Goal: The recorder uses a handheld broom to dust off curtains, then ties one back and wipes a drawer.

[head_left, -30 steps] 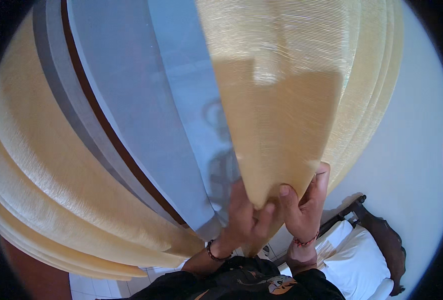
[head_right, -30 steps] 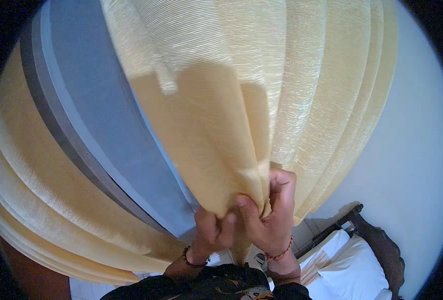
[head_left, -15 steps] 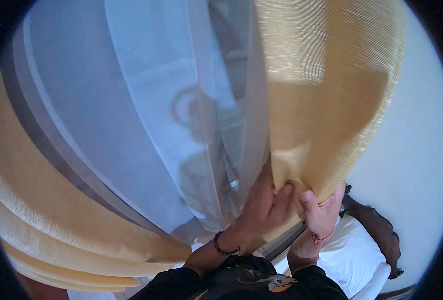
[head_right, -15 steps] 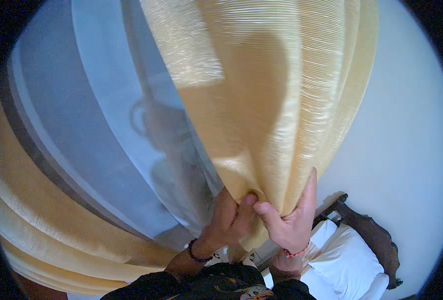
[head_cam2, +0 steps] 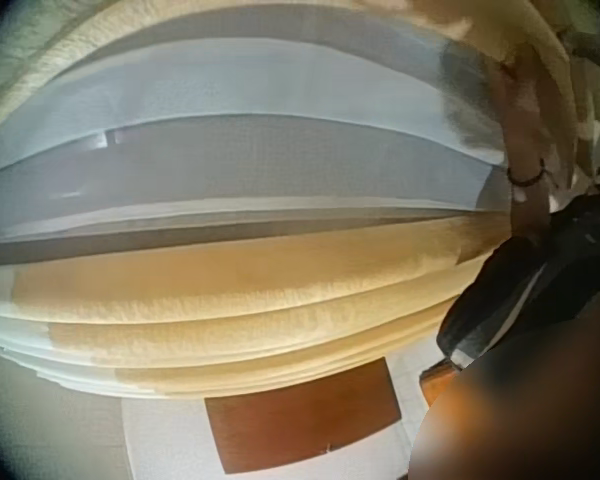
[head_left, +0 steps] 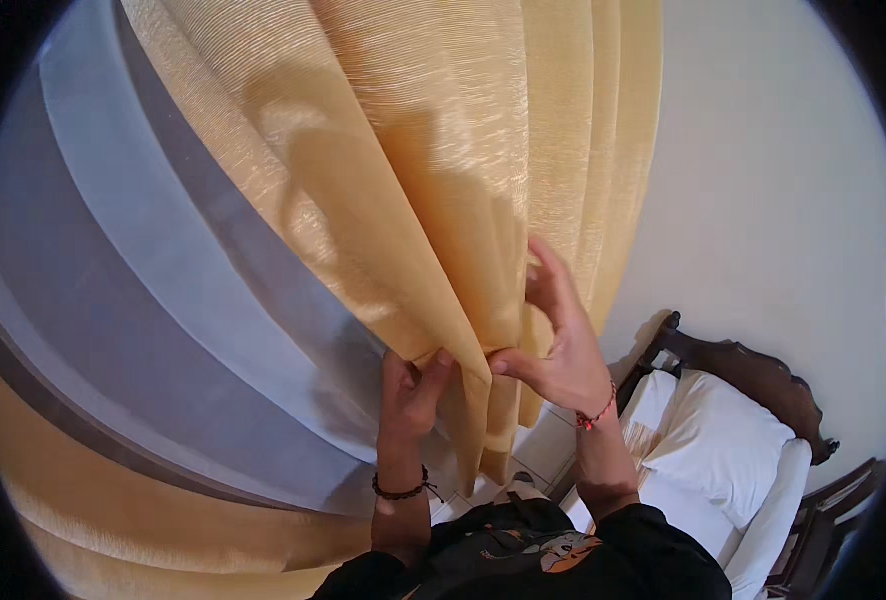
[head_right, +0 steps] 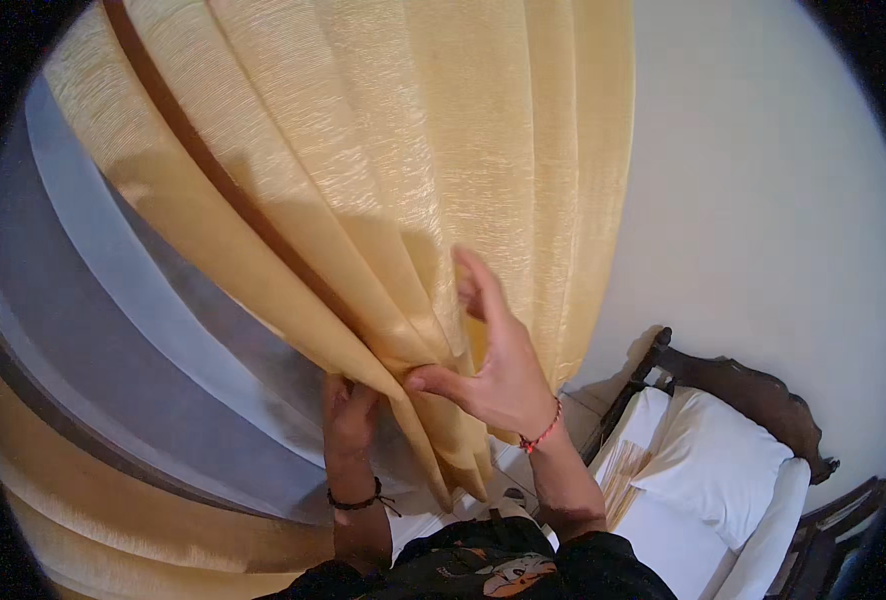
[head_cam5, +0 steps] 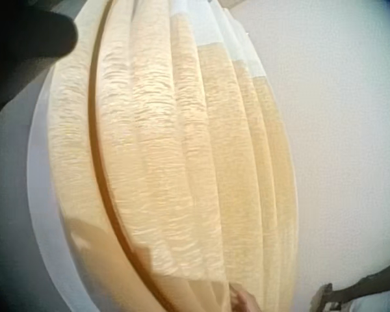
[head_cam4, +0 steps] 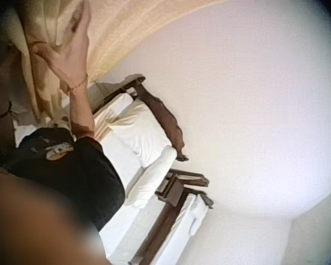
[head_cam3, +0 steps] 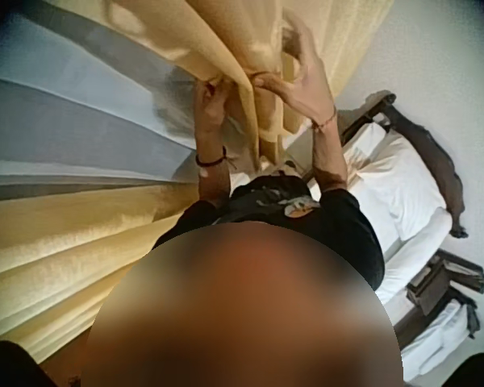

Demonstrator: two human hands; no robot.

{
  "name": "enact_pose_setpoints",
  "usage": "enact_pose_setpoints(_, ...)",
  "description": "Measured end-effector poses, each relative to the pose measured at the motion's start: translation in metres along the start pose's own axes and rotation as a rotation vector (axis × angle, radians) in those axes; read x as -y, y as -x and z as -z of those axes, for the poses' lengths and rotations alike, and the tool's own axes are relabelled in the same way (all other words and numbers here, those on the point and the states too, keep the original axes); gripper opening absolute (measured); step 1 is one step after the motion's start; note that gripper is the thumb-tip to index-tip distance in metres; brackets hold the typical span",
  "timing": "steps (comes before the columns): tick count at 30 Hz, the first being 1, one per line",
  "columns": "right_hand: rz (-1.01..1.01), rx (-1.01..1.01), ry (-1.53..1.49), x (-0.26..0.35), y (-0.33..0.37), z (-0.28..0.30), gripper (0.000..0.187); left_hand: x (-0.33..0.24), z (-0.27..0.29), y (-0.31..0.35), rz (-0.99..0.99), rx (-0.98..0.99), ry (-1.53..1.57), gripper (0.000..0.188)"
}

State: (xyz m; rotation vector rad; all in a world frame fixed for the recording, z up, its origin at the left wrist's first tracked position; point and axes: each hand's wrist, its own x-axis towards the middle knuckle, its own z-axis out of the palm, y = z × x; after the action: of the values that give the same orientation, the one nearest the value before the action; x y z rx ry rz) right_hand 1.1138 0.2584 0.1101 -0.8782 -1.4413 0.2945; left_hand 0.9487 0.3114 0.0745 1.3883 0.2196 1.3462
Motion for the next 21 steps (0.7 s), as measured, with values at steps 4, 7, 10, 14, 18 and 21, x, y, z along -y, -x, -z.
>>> enact_pose_setpoints(4,-0.11,0.094,-0.118,0.007,0.004,-0.008,0.072,0.01,0.003,-0.005,-0.014,0.031,-0.111,0.028)
enact_pose_setpoints(7,-0.091,-0.027,-0.087,0.013,0.013,-0.008,0.051,0.014,-0.008,-0.012,-0.052,0.098,-0.109,0.029)
enact_pose_setpoints(10,-0.143,-0.149,-0.126,0.021,0.018,-0.003,0.046,0.014,-0.018,-0.021,-0.051,0.192,-0.132,0.029)
enact_pose_setpoints(14,-0.011,-0.285,0.113,0.02,0.026,0.015,0.054,0.001,-0.037,-0.034,-0.064,0.305,-0.13,0.022)
enact_pose_setpoints(18,0.18,-0.374,0.434,0.015,0.033,0.021,0.087,0.002,-0.03,-0.018,-0.121,0.238,-0.084,0.016)
enact_pose_setpoints(21,0.108,-0.17,-0.017,-0.032,0.041,0.006,0.104,0.035,0.002,-0.002,-0.184,0.164,-0.217,0.015)
